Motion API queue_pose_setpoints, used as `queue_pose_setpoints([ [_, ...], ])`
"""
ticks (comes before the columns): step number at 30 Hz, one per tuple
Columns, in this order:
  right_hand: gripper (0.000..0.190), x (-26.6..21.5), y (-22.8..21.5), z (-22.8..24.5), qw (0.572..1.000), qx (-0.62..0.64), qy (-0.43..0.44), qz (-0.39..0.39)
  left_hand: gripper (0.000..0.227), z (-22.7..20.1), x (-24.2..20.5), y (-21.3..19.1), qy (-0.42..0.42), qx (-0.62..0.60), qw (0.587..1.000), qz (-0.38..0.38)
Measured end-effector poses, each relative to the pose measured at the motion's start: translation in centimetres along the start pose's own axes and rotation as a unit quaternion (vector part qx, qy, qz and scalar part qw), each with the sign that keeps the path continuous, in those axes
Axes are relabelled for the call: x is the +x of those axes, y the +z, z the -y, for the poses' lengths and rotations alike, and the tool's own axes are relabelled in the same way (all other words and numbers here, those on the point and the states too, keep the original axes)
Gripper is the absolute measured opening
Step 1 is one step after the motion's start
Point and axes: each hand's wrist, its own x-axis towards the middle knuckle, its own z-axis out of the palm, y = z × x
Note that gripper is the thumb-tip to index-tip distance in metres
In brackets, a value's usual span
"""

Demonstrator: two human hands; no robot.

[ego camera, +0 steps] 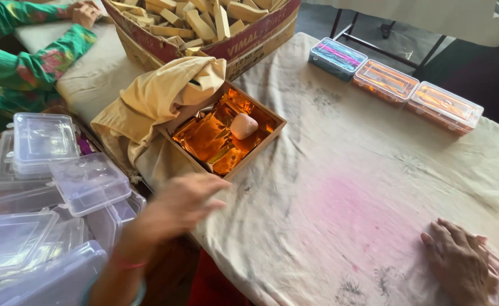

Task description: The person wipes a clear plastic container with a pink cloth, then places two orange foil-wrapped bars inside and closes the lid. Afterward, the person wipes two wooden pieces with the cloth and places them into a cardboard box.

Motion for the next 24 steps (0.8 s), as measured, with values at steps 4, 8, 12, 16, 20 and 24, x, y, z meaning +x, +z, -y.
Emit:
queue_pose_setpoints([
  [4,0.053,-0.3,1.4,-1.4,0.999,-0.051,0.002,0.011,0.041,2.6,-4.9,-6.6,-0.172,0.11,0.979,-0.006],
  [8,0.055,0.0,1.6,-1.4,0.996,-0.077,0.01,0.033,0.067,6.7,-10.6,-8.6,-0.35,0.318,0.881,0.016],
  [12,0.055,0.2,0.7,-0.8,0.995,-0.086,0.01,0.046,0.113,12.5,-14.4,-7.4,-0.502,0.351,0.721,0.323],
  [16,0.053,0.0,-0.8,0.8,0.998,-0.053,0.011,0.026,0.113,15.5,-16.5,-6.6,-0.506,0.315,0.756,0.27],
  [20,0.051,0.2,-1.9,1.8,0.999,-0.028,0.016,0.02,0.105,14.2,-15.6,-7.0,-0.527,0.309,0.759,0.225],
  [24,0.051,0.3,-2.0,1.6,1.0,-0.021,0.002,0.022,0.093,13.1,-15.3,-6.9,-0.435,0.457,0.744,0.22],
])
